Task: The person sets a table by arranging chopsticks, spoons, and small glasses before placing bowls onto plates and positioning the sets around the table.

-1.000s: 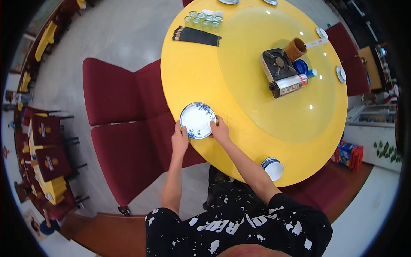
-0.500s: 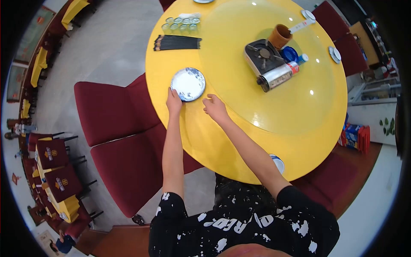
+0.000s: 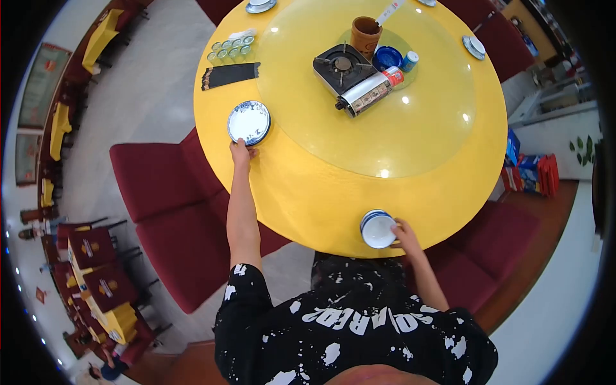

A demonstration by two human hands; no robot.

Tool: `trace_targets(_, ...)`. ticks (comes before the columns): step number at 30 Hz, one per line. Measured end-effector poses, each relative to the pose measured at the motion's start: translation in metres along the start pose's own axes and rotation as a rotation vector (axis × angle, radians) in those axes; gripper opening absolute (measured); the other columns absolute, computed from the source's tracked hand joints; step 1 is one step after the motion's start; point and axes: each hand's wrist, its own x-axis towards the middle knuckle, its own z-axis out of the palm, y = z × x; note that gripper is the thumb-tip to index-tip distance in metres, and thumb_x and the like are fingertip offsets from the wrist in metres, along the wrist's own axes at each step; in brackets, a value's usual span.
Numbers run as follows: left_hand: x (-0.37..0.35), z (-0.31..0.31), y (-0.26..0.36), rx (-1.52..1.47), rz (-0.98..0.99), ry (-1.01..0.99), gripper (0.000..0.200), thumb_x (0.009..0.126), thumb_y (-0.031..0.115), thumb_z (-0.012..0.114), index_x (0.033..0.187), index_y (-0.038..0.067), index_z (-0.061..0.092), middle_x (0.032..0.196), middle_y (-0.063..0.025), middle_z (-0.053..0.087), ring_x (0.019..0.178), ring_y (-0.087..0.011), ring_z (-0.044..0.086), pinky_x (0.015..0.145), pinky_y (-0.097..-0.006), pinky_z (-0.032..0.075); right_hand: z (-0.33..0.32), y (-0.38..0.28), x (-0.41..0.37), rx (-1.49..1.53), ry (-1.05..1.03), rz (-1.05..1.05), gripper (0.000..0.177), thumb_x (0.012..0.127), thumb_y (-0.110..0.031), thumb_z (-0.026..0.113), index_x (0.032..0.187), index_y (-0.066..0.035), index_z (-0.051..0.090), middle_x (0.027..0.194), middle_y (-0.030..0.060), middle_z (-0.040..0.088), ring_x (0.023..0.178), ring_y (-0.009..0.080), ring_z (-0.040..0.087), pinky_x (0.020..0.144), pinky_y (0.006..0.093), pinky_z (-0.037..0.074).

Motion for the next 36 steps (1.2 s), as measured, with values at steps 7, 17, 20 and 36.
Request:
trace_targets(7,-0.253,0.083,-0.098,0.096,-0.274,-0.327,0.055,0.099,0.051,0.048,0.133,0.007,0.047,0.106,-0.0164,0.057,0.065,-0.0252,0.065,0.058,-0.0347,0.055,-0.003,0.006,0.034,-0.017,-0.321,0.016,0.065,0.090,-0.026,0.065,0.145,-0.003,0.039,0.129,0.0187,0.056,0.113,0.0300,0.060,0.077,0.0448,0.060)
trace_targets(17,-0.429,0.129,-0.129,-0.128,-0.589,-0.454,0.069,0.101,0.065,0.020,0.138,0.012,0.046,0.114,-0.0124,0.063,0.093,-0.0223,0.066,0.066,-0.0375,0.057,0.034,0.012,0.059,-0.089,-0.414,-0.160,0.061,0.088,-0.023,0.057,0.139,0.009,0.043,0.131,0.0249,0.056,0.121,0.0316,0.055,0.103,0.0364,0.043)
trace_targets(20,-0.405,0.112,-0.095,-0.125,-0.406,-0.332,0.071,0.100,0.065,0.026,0.138,0.008,0.043,0.104,-0.0114,0.065,0.081,-0.0222,0.067,0.059,-0.0321,0.057,0.079,-0.025,0.062,-0.053,-0.431,-0.149,0.062,0.088,-0.024,0.057,0.139,0.008,0.043,0.132,0.0246,0.056,0.121,0.0314,0.055,0.103,0.0366,0.043)
trace_targets(36,-0.020,0.002,0.202,0.128,0.052,-0.292,0.065,0.098,0.058,0.041,0.139,0.007,0.042,0.082,-0.0157,0.066,0.049,-0.0197,0.063,0.043,-0.0305,0.053,0.386,-0.422,0.208,-0.046,-0.619,-0.120,0.059,0.090,-0.042,0.052,0.137,-0.006,0.045,0.124,0.0180,0.058,0.107,0.0334,0.063,0.079,0.0506,0.060)
